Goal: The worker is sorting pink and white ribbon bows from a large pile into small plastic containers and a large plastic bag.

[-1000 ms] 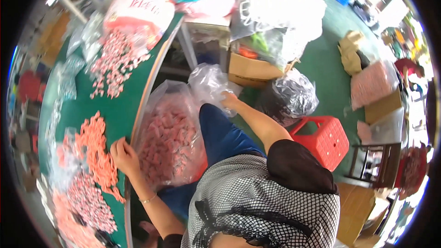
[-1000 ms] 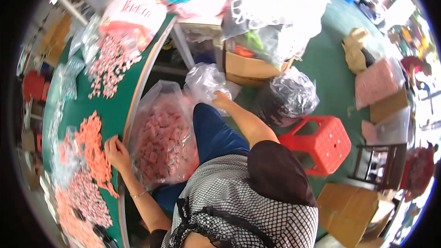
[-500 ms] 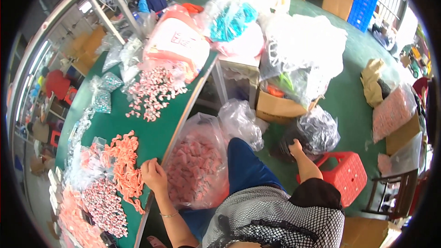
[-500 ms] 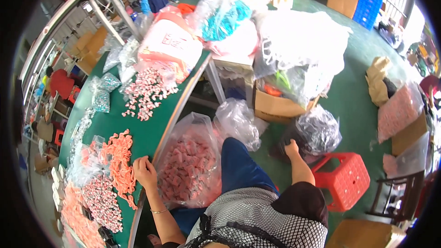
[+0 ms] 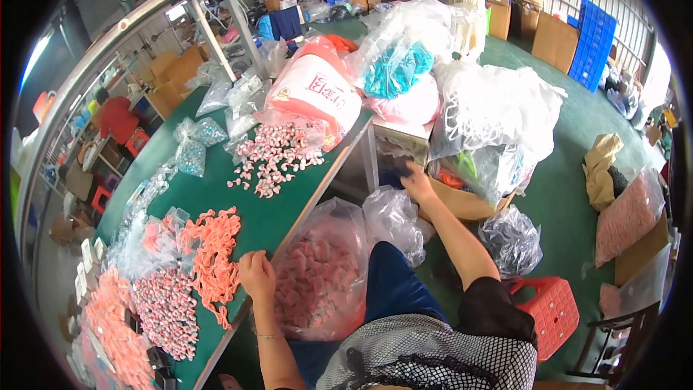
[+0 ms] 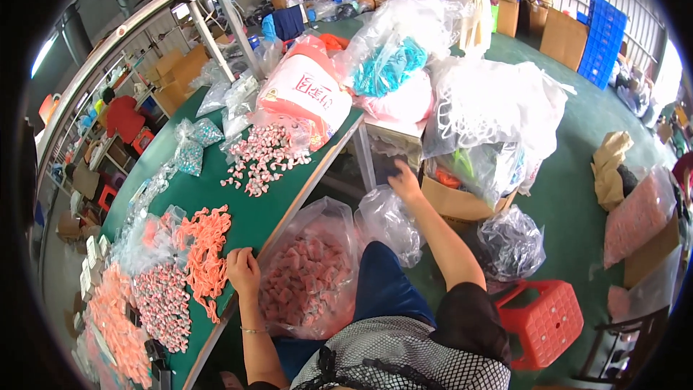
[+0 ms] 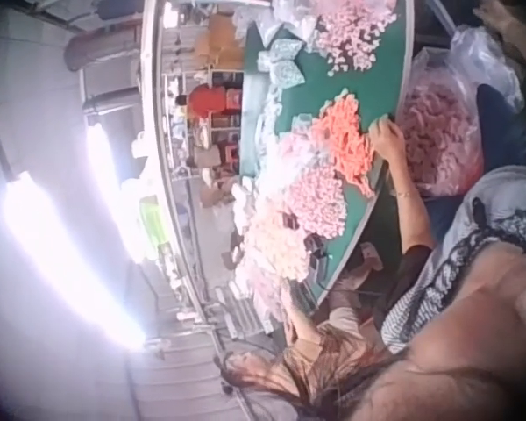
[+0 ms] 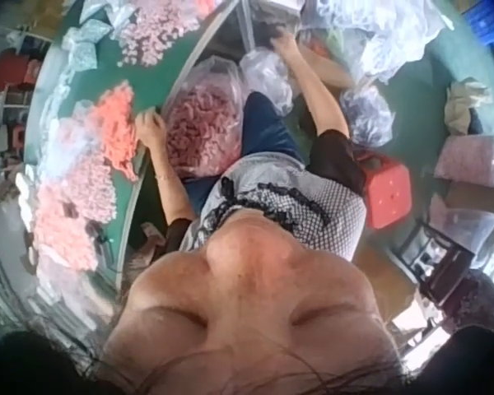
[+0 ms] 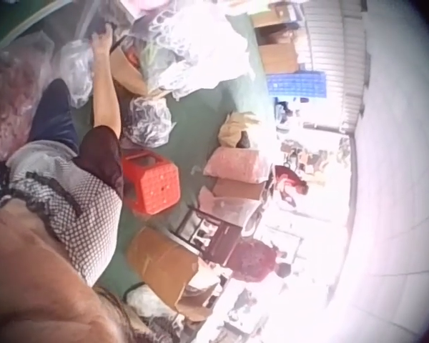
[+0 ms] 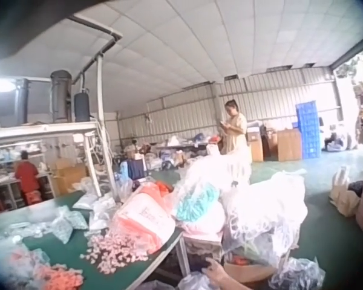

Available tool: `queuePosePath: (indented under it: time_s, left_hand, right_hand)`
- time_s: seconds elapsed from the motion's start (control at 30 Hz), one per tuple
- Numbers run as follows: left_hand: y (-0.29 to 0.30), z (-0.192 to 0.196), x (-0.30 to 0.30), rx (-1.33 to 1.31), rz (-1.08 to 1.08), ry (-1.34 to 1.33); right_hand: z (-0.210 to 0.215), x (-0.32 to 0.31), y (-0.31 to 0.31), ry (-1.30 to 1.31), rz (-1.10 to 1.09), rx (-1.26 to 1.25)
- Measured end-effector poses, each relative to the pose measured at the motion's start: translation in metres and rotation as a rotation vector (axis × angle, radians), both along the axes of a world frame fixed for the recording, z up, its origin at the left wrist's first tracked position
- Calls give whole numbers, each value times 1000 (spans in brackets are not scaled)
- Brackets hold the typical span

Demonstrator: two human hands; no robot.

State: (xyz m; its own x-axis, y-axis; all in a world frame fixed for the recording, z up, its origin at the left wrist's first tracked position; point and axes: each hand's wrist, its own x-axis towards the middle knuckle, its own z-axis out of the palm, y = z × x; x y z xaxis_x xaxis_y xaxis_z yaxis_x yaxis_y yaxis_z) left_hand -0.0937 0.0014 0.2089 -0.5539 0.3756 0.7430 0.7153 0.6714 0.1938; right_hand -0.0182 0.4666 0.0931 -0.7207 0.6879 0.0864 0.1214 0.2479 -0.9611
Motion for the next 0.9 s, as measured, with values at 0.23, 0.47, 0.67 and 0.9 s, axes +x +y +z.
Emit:
queuePosePath:
  time_s: [0.23,0.47,0.67,0.9]
  left_hand:
    - [20,-2,0,29,-22,-21]
    - [17,1,6,21,-27,-17]
    - [15,4,6,13,-26,-6]
    - [18,6,3,29,-25,-20]
  right_hand:
    - [188,-73,46,126,52,29]
    - [260,-113,45,129,-25,72]
    - [209,-121,-54,-1,258,477]
    - [146,-107,-190,296,725,654]
